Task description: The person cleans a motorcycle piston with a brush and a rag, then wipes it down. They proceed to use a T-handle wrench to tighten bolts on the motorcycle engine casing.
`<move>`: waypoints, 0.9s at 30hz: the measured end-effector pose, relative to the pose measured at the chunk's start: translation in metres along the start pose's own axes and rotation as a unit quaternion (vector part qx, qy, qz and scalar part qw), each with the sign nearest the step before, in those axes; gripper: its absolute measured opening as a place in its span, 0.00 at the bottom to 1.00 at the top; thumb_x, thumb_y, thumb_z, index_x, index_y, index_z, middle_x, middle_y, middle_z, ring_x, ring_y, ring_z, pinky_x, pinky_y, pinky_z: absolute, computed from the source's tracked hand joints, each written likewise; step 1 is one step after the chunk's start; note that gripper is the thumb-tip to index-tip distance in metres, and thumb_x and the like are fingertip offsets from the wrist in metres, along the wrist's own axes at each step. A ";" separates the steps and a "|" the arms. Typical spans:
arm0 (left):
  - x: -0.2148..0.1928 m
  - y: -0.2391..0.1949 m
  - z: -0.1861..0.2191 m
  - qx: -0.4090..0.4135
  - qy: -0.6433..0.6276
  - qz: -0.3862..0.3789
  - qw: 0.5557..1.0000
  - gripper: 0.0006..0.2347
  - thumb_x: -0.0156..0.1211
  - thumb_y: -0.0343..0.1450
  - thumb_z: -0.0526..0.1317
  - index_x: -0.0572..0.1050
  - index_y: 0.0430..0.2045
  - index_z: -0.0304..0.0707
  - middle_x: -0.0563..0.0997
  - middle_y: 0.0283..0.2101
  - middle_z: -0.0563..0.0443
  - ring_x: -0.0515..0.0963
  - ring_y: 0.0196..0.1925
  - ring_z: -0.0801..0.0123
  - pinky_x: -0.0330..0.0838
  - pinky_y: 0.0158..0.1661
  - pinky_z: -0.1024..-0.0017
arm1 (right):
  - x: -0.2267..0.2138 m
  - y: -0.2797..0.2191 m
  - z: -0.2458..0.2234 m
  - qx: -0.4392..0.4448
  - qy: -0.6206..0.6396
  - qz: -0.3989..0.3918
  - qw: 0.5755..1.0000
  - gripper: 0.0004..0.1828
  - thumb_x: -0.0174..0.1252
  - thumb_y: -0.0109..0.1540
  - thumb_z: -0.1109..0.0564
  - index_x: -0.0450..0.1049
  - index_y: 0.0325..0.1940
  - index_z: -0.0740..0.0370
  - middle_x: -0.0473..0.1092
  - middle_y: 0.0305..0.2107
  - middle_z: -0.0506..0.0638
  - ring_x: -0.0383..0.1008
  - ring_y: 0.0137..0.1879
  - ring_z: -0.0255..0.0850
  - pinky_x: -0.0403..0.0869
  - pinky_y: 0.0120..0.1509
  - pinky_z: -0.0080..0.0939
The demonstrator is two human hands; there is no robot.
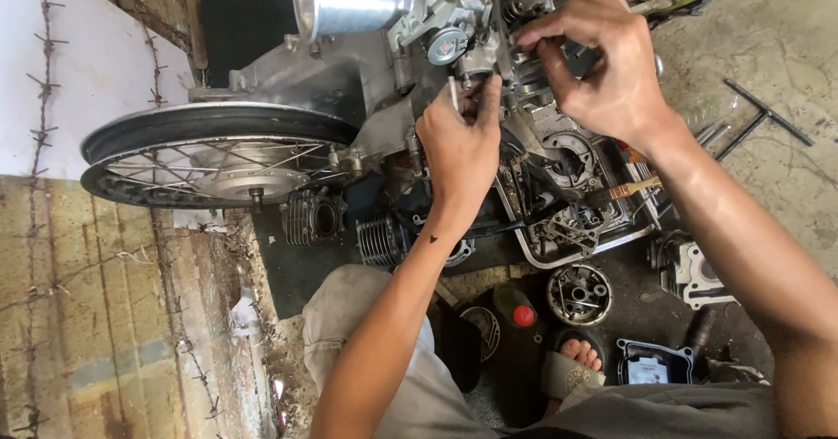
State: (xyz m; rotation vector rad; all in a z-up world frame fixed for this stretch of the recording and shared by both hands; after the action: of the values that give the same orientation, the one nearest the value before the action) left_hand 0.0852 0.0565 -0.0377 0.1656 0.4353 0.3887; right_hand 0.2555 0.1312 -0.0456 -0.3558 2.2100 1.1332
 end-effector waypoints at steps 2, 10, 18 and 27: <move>0.001 -0.001 -0.002 -0.010 -0.024 0.010 1.000 0.10 0.63 0.69 0.39 0.79 0.27 0.25 0.80 0.20 0.51 0.72 0.16 0.73 0.67 0.19 0.74 | 0.001 -0.001 0.000 -0.001 0.002 -0.004 1.000 0.16 0.61 0.58 0.78 0.82 0.47 0.71 0.76 0.34 0.58 0.62 0.38 0.44 0.62 0.49 0.43; 0.008 -0.002 -0.006 -0.145 -0.058 -0.011 0.988 0.10 0.59 0.71 0.38 0.80 0.27 0.26 0.84 0.25 0.45 0.78 0.20 0.65 0.74 0.25 0.67 | 0.001 0.003 -0.011 -0.009 -0.007 -0.034 0.999 0.15 0.60 0.59 0.78 0.82 0.46 0.68 0.81 0.42 0.56 0.66 0.42 0.44 0.63 0.56 0.42; 0.005 -0.011 -0.006 -0.077 -0.070 -0.059 0.993 0.14 0.57 0.72 0.44 0.77 0.30 0.26 0.77 0.21 0.51 0.71 0.17 0.73 0.66 0.19 0.74 | 0.001 0.006 -0.021 -0.026 -0.008 -0.039 0.999 0.12 0.64 0.61 0.77 0.82 0.47 0.70 0.81 0.43 0.58 0.70 0.45 0.46 0.66 0.58 0.44; -0.007 -0.021 -0.001 -0.246 -0.208 -0.050 0.945 0.17 0.54 0.70 0.48 0.72 0.44 0.33 0.70 0.30 0.52 0.67 0.22 0.74 0.62 0.20 0.73 | 0.022 -0.012 -0.027 -0.112 -0.230 0.014 0.967 0.10 0.79 0.67 0.54 0.88 0.49 0.58 0.76 0.47 0.48 0.70 0.53 0.44 0.61 0.70 0.59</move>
State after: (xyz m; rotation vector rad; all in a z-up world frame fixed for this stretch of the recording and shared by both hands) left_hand 0.0856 0.0347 -0.0406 -0.2598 -0.0788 0.3399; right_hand 0.2333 0.1036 -0.0557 -0.1339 1.6934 1.3330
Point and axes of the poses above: each hand's wrist, its own y-axis towards the middle knuckle, its own x-axis out of the palm, z = x × y, the point moved 2 cm from there along y, towards the middle knuckle
